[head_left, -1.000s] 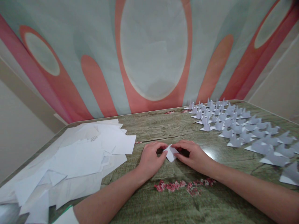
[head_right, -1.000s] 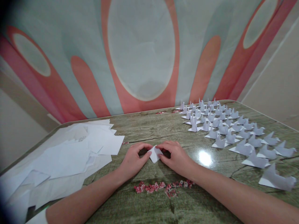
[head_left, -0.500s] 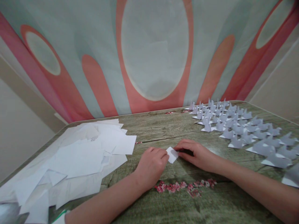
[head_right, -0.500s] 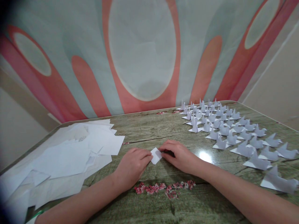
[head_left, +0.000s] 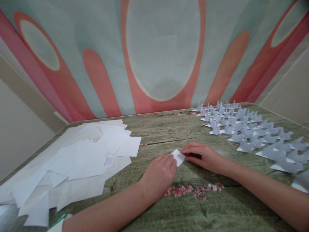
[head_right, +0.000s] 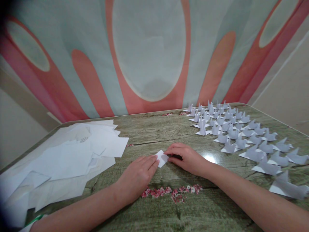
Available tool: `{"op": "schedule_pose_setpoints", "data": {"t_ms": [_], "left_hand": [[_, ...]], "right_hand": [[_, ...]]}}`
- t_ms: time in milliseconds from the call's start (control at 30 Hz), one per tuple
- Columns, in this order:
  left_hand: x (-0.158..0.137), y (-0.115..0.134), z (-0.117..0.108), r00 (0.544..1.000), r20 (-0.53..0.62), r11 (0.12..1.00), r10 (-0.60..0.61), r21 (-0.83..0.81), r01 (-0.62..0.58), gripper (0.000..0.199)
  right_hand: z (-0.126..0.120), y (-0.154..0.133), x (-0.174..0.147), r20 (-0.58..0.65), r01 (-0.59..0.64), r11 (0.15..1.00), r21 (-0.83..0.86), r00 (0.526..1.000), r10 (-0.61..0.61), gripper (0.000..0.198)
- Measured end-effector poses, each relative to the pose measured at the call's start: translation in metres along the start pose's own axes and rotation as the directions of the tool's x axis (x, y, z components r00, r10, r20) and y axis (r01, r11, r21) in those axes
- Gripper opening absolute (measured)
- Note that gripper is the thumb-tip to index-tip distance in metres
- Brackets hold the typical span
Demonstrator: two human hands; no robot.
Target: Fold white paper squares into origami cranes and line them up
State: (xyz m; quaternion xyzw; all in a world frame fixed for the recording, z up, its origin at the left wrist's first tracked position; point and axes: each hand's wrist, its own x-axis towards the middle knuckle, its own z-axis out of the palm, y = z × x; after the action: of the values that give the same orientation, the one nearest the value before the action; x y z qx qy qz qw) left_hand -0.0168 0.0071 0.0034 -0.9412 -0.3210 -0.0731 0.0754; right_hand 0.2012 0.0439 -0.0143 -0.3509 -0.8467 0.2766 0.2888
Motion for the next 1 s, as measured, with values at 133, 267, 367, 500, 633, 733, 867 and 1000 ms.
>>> {"op": "schedule_pose_setpoints", "data": {"t_ms": [133,267,367,500,633,733,867,1000], "left_hand": [[0.001,-0.002,0.0,0.997,-0.062,0.997,-0.038,-0.07,0.033,0.02],[0.003,-0.007,0.0,0.995,-0.078,0.987,-0.059,-0.156,0.046,0.018],[0.004,-0.01,0.0,0.997,-0.039,0.977,-0.063,-0.208,0.054,0.02],[0.004,-0.01,0.001,0.998,-0.007,0.964,-0.066,-0.257,0.062,0.022],[0.005,-0.01,0.002,0.996,-0.032,0.95,-0.08,-0.304,0.066,0.024],[0.005,-0.011,0.003,0.994,-0.046,0.931,-0.096,-0.357,0.074,0.023],[0.005,-0.014,0.006,0.983,-0.058,0.884,-0.174,-0.449,0.13,0.026],[0.006,-0.019,0.011,0.961,-0.076,0.838,-0.267,-0.51,0.193,0.051]], "right_hand": [[0.001,-0.001,0.0,-0.007,-0.005,1.0,0.017,1.0,0.005,0.023],[0.001,-0.001,0.0,0.001,0.003,1.0,0.009,1.0,-0.003,0.022],[0.001,-0.001,0.0,0.01,0.012,1.0,-0.001,1.0,-0.012,0.022],[0.003,-0.005,-0.001,-0.017,-0.019,1.0,-0.023,1.0,0.018,0.021],[0.013,-0.018,-0.003,-0.151,-0.207,0.964,-0.169,0.972,0.183,0.025],[0.022,-0.028,-0.004,-0.215,-0.285,0.907,-0.31,0.95,0.225,0.029],[0.029,-0.031,-0.002,-0.218,-0.318,0.887,-0.334,0.942,0.256,0.025],[0.03,-0.027,-0.002,-0.215,-0.302,0.912,-0.278,0.945,0.248,0.022]]}}
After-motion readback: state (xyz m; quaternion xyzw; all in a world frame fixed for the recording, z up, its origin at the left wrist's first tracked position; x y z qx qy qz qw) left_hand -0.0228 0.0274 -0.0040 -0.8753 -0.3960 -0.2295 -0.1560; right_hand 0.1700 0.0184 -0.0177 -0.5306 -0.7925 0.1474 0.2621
